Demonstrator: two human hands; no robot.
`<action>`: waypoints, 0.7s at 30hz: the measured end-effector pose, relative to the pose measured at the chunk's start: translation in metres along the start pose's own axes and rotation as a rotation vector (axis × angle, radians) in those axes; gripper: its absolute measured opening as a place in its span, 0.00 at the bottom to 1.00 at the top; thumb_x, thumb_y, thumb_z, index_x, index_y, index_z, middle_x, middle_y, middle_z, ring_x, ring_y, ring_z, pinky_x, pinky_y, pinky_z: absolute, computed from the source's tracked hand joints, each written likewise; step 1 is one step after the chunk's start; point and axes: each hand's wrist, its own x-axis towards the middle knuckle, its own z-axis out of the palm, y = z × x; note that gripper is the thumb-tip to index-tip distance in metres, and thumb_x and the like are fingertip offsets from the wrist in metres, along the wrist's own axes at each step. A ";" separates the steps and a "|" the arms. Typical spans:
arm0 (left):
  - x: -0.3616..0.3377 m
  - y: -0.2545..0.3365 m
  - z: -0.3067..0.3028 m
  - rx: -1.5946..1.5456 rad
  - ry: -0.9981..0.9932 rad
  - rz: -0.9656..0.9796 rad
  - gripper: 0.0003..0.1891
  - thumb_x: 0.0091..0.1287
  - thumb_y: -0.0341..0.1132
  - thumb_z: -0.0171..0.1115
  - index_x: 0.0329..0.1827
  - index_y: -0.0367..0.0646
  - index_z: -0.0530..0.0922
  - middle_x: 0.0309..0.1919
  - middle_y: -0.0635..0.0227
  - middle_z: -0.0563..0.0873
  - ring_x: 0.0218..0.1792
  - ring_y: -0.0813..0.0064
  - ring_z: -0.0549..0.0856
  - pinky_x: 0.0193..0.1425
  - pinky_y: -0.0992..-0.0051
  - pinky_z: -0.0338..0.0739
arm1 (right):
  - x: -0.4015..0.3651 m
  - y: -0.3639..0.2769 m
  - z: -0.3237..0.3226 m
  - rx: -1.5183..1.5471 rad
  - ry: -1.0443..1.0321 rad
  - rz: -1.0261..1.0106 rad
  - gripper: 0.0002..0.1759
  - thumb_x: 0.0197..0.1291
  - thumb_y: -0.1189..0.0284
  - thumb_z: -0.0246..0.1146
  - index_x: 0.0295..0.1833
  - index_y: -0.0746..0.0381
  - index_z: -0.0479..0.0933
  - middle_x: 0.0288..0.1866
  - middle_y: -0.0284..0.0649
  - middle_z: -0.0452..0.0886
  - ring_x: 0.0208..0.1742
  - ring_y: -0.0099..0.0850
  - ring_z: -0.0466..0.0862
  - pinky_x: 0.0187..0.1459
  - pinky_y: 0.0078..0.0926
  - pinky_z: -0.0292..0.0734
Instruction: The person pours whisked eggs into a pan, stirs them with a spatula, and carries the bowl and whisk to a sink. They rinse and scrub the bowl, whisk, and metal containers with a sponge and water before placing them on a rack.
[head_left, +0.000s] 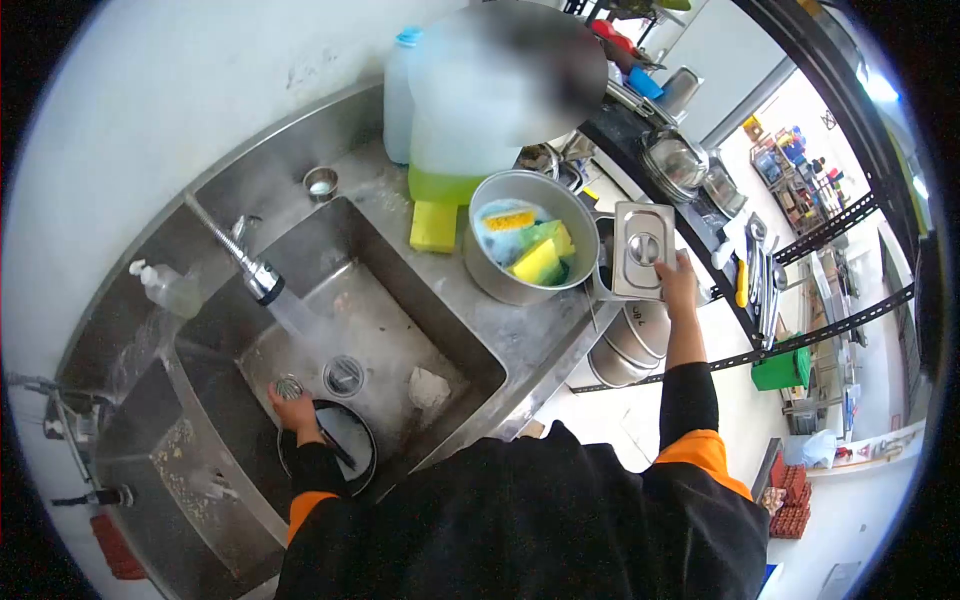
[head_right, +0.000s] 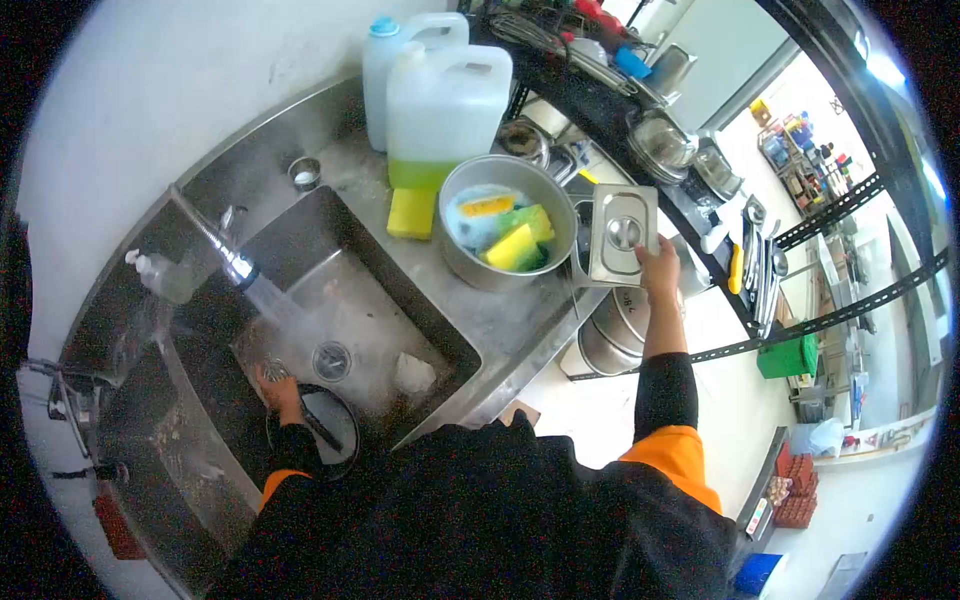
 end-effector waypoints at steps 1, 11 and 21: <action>-0.008 0.013 -0.008 -0.112 -0.021 0.128 0.38 0.44 0.29 0.66 0.61 0.48 0.58 0.56 0.53 0.68 0.55 0.53 0.69 0.58 0.62 0.64 | -0.009 -0.033 -0.001 -0.003 -0.080 0.256 0.28 0.45 0.70 0.65 0.52 0.71 0.69 0.38 0.47 0.79 0.39 0.31 0.78 0.42 0.24 0.71; 0.042 0.112 -0.002 -0.587 -0.399 0.488 0.36 0.40 0.27 0.64 0.58 0.42 0.62 0.49 0.60 0.74 0.46 0.62 0.75 0.49 0.71 0.71 | 0.022 0.020 0.041 -0.208 -0.178 -0.037 0.22 0.44 0.68 0.64 0.46 0.67 0.74 0.39 0.51 0.79 0.42 0.41 0.78 0.45 0.31 0.70; -0.004 0.176 -0.032 -1.383 -0.933 -0.194 0.18 0.52 0.44 0.57 0.41 0.41 0.74 0.33 0.62 0.81 0.34 0.64 0.80 0.43 0.65 0.75 | 0.031 0.068 0.074 -0.267 -0.043 -0.143 0.21 0.46 0.66 0.61 0.47 0.63 0.73 0.38 0.48 0.79 0.41 0.40 0.79 0.44 0.32 0.71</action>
